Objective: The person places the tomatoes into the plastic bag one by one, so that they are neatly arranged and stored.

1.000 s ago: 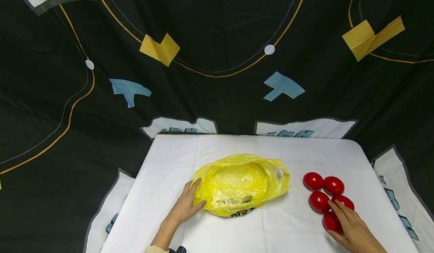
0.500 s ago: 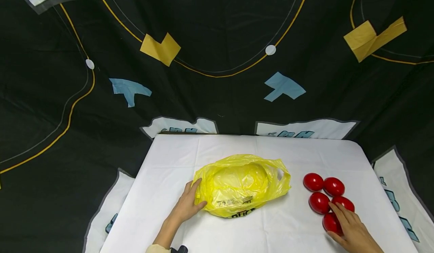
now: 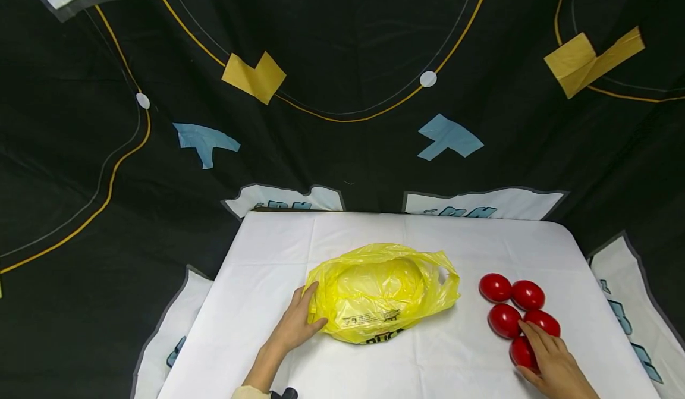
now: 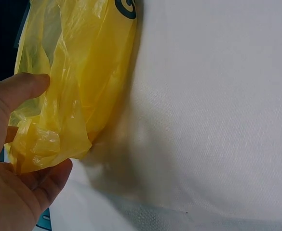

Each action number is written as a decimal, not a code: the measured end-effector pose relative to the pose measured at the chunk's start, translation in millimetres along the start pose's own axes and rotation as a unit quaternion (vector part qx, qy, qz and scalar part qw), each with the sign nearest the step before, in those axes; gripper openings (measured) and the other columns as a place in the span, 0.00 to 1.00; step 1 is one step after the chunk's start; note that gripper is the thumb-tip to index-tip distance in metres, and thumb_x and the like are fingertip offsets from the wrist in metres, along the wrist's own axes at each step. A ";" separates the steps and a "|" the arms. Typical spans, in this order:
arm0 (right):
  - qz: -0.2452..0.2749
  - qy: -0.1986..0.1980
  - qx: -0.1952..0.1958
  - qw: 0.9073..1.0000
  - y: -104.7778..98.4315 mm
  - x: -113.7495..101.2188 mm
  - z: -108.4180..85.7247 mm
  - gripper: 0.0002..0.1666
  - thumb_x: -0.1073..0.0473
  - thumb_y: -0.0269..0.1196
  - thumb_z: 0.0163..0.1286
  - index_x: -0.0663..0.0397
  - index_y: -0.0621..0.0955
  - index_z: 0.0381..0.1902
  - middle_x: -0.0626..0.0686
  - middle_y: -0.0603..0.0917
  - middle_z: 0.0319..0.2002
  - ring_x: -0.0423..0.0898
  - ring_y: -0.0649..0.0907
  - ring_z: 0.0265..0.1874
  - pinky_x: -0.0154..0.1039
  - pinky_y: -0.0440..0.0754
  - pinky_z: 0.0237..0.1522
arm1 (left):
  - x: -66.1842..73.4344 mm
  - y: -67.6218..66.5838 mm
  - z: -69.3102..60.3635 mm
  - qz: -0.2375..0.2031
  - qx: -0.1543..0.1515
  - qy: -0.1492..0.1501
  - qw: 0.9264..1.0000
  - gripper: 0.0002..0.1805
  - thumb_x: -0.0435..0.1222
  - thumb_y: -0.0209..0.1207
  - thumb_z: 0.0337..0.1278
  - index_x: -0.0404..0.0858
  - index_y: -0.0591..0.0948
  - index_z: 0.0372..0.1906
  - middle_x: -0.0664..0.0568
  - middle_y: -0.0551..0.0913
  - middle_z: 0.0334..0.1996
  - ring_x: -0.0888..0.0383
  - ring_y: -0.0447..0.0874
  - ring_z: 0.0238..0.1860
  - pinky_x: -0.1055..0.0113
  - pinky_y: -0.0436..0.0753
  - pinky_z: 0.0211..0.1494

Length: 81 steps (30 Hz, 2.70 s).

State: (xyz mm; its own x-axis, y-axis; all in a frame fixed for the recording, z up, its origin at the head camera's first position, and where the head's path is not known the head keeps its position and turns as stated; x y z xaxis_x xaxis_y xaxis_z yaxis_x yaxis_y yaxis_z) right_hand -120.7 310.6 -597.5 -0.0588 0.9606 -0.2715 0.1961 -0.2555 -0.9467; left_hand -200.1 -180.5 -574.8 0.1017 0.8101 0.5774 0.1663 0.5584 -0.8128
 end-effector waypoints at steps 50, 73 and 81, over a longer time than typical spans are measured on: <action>0.137 0.150 -0.013 0.979 28.3 33.0 -8.4 0.62 0.42 0.75 0.43 0.63 0.57 0.67 0.71 0.58 0.55 0.72 0.65 0.50 0.69 0.68 0.48 | -2.1 3.3 1.8 -0.003 0.000 0.005 1.000 0.47 0.45 0.68 0.49 0.38 0.57 0.72 0.36 0.60 0.65 0.38 0.70 0.59 0.46 0.73 0.58; 0.165 0.197 -0.013 0.966 32.7 35.9 -18.3 0.69 0.34 0.74 0.39 0.70 0.54 0.65 0.71 0.63 0.50 0.64 0.71 0.44 0.59 0.78 0.45 | -1.8 5.3 0.4 -0.010 -0.008 0.001 1.000 0.48 0.46 0.68 0.49 0.40 0.57 0.73 0.38 0.60 0.66 0.40 0.69 0.61 0.47 0.72 0.60; 0.166 0.187 -0.011 0.968 22.5 26.2 -20.0 0.69 0.35 0.75 0.38 0.68 0.55 0.65 0.70 0.63 0.51 0.65 0.71 0.45 0.59 0.78 0.45 | -1.4 4.1 1.1 -0.008 -0.005 0.006 1.000 0.48 0.46 0.68 0.49 0.39 0.57 0.72 0.38 0.61 0.65 0.39 0.70 0.60 0.47 0.73 0.59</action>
State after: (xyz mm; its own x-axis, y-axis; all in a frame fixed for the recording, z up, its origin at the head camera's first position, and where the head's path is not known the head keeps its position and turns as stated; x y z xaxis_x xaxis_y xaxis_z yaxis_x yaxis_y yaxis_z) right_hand -98.2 332.2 -622.4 0.3683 0.7993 -0.4748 0.1652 -0.5588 -0.8127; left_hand -200.7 -179.2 -579.1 0.1116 0.7984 0.5917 0.1786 0.5696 -0.8023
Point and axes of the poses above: each hand's wrist, its own z-axis towards the middle knuckle, its own y-axis out of the palm, x = y × z, the point moved 9 cm from there along z, towards the middle knuckle
